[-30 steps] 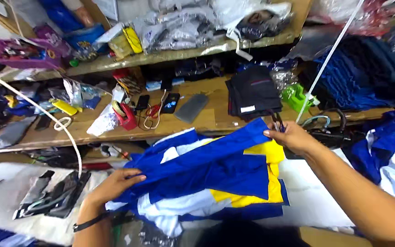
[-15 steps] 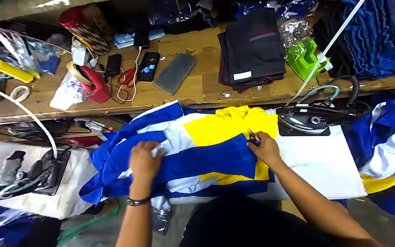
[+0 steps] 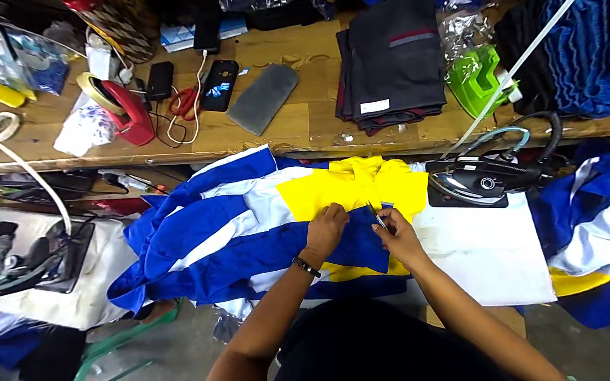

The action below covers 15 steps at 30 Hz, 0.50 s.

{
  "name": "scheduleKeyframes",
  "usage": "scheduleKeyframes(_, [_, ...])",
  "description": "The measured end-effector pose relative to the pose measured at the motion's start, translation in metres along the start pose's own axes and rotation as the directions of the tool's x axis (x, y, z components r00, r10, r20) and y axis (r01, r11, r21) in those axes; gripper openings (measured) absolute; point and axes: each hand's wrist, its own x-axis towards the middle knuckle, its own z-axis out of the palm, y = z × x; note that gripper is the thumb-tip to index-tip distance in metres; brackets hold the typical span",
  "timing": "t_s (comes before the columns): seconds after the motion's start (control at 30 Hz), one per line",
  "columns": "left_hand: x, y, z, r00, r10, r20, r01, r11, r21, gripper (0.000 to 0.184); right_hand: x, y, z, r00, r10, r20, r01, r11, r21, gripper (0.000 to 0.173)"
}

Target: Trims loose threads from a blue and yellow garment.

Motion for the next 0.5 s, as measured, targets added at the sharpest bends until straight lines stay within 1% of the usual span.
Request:
scheduleKeyframes(0.07, [0.001, -0.002, -0.008, 0.999, -0.051, 0.021, 0.052, 0.995, -0.082, 0.013, 0.001, 0.006, 0.0, 1.0, -0.01, 0.011, 0.01, 0.999, -0.046, 0.035])
scheduleKeyframes(0.13, [0.001, -0.002, -0.015, 0.987, -0.151, 0.06, 0.16, 0.966, -0.202, 0.013, 0.0, 0.006, 0.001, 0.998, -0.059, 0.005, 0.059, 0.988, -0.144, 0.038])
scheduleKeyframes(0.2, [0.003, 0.0, -0.023, 0.951, -0.276, 0.137, 0.307, 0.895, -0.324, 0.015, -0.006, -0.001, 0.002, 0.994, -0.108, -0.017, 0.099, 0.954, -0.283, 0.04])
scheduleKeyframes(0.3, [0.007, -0.001, -0.03, 0.881, -0.398, 0.255, 0.473, 0.728, -0.496, 0.017, -0.014, -0.014, 0.008, 0.981, -0.188, -0.044, 0.146, 0.875, -0.462, 0.033])
scheduleKeyframes(0.4, [0.011, -0.001, -0.035, 0.832, -0.444, 0.333, 0.55, 0.576, -0.604, 0.018, -0.015, -0.022, 0.014, 0.976, -0.213, -0.035, 0.16, 0.821, -0.548, 0.03])
scheduleKeyframes(0.43, [0.011, -0.001, -0.036, 0.822, -0.449, 0.35, 0.563, 0.551, -0.616, 0.018, -0.014, -0.024, 0.015, 0.977, -0.211, -0.029, 0.158, 0.812, -0.561, 0.029])
scheduleKeyframes(0.5, [0.012, 0.001, -0.038, 0.815, -0.454, 0.36, 0.573, 0.542, -0.614, 0.018, -0.011, -0.026, 0.017, 0.98, -0.199, -0.02, 0.152, 0.803, -0.577, 0.028])
